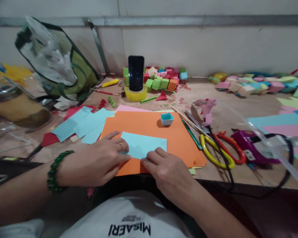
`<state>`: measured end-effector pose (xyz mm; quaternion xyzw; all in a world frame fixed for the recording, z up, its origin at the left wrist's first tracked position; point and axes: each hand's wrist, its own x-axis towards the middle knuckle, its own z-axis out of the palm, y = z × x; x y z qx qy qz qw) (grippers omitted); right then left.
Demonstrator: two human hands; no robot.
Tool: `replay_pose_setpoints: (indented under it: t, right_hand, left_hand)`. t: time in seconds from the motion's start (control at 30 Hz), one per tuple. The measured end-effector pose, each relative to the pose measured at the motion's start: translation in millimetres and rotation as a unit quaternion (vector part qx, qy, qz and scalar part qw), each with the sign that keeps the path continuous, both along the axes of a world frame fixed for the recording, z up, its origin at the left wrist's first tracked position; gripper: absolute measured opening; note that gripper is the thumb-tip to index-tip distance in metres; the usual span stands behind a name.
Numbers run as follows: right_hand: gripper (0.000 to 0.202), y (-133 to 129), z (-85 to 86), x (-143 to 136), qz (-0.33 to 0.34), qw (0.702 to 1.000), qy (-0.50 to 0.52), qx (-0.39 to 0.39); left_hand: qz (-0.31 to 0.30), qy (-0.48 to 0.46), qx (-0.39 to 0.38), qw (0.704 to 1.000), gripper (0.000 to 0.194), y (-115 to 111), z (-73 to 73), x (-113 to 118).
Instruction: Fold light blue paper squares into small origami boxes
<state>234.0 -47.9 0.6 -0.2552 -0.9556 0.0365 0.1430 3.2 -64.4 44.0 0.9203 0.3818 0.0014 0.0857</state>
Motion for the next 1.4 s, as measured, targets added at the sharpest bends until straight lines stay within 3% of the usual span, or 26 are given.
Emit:
replay_pose_setpoints:
  t: [0.23, 0.4, 0.67, 0.93, 1.07, 1.23, 1.4]
  right_hand:
    - [0.036, -2.1, -3.2, 10.8, -0.021, 0.999, 0.023, -0.032]
    - [0.038, -6.3, -3.5, 28.8, -0.040, 0.997, 0.050, -0.038]
    - [0.040, -11.8, -4.6, 43.5, -0.062, 0.993, 0.093, -0.040]
    - [0.034, -12.7, 0.7, 56.9, -0.107, 0.990, 0.093, 0.012]
    - [0.029, -13.9, 8.2, 44.2, -0.123, 0.982, 0.124, 0.067]
    - [0.036, -11.0, -3.1, 11.8, -0.058, 0.995, 0.081, 0.027]
    - [0.034, -7.5, -11.5, 20.1, -0.064, 0.994, 0.089, 0.004]
  left_hand:
    - [0.110, 0.009, 0.009, 0.994, 0.024, -25.8, -14.1, -23.6]
    - [0.131, -0.004, 0.025, 0.991, 0.030, -35.4, -22.4, -18.8]
    - [0.143, -0.013, 0.022, 0.989, 0.030, -37.7, -21.9, -15.4]
    - [0.162, -0.004, 0.033, 0.986, 0.030, -41.6, -17.5, -14.1]
    - [0.158, 0.004, 0.047, 0.986, 0.028, -37.9, -12.4, -5.8]
    - [0.132, -0.011, 0.080, 0.988, 0.041, -32.6, -20.4, 8.3]
    - [0.154, -0.018, 0.060, 0.986, 0.034, -35.2, -28.5, 3.5]
